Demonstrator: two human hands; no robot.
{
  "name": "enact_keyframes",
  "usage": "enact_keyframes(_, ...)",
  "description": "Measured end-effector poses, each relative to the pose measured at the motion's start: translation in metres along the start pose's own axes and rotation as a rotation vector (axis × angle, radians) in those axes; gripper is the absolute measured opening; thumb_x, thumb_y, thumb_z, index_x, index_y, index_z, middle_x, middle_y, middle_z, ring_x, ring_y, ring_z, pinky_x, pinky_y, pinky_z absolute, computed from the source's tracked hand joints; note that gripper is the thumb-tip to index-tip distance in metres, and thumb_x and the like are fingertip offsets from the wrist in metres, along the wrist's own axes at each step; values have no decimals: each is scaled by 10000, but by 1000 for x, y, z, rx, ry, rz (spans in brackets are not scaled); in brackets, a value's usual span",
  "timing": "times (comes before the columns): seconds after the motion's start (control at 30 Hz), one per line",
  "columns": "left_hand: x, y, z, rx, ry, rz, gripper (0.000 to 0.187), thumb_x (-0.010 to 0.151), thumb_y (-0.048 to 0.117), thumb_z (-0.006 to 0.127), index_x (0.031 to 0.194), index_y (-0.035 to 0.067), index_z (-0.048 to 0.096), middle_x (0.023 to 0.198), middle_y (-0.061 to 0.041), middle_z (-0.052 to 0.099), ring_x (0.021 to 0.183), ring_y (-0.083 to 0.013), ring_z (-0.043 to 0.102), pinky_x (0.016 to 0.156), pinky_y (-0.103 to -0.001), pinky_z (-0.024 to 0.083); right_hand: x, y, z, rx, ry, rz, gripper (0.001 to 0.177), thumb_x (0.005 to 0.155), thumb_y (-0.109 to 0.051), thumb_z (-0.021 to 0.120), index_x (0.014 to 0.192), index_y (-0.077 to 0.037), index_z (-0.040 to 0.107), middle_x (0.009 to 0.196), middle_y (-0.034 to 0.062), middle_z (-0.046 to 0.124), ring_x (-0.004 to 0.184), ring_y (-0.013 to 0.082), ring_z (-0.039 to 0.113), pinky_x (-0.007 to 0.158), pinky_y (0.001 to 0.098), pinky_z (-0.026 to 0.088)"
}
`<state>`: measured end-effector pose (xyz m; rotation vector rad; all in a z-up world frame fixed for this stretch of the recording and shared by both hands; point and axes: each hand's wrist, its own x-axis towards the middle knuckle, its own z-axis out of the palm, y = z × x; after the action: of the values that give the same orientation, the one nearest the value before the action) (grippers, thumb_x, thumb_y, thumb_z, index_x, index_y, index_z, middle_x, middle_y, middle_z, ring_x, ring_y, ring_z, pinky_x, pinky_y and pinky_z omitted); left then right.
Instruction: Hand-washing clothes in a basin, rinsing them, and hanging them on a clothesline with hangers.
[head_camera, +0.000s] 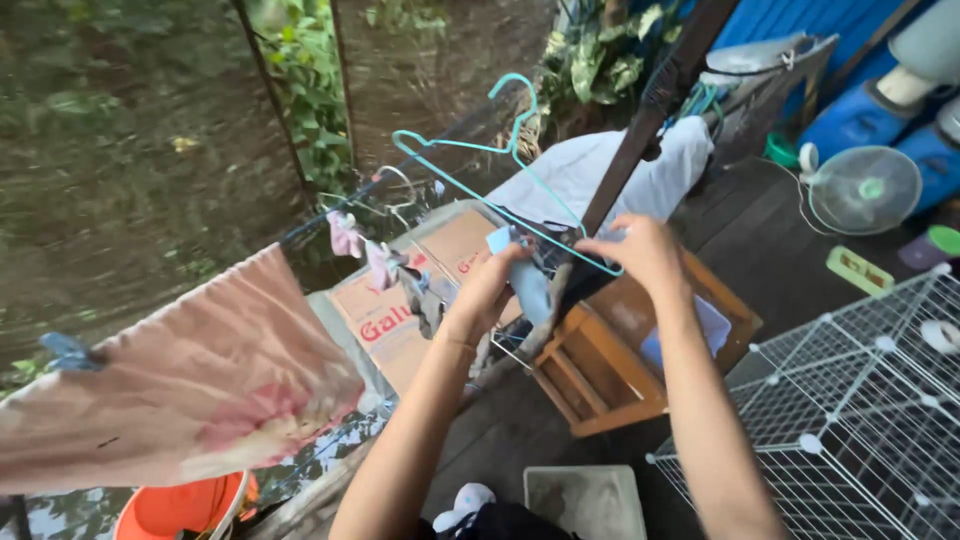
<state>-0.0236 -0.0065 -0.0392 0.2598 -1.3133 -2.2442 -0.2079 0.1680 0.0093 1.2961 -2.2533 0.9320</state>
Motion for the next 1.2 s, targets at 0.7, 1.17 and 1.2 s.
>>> enact_keyframes(0.7,-64,-54,53,-378,-332,-105,454,793,25,544,1244,76,563,1265,-142,684,843,-268,675,757,-381,587,-132,-45,-22,1220,240,489,193,993,-218,646,831,-114,633,651,-90,502,505,-20,368,437,182,216)
enact_keyframes(1.17,-75,-35,50,150,-40,42,267,874,304,795,860,64,679,844,-30,719,592,-80,618,492,-250,484,-147,-7,-77,1101,-176,423,165,870,-114,748,874,-84,586,768,-26,627,581,23,538,422,175,295)
enact_keyframes(1.2,-69,-40,43,227,-27,88,319,915,330,779,833,34,693,743,-64,697,553,-116,629,503,-262,499,-146,-5,-79,1048,-185,420,180,885,-131,772,905,-77,602,743,-25,601,550,15,495,421,175,312)
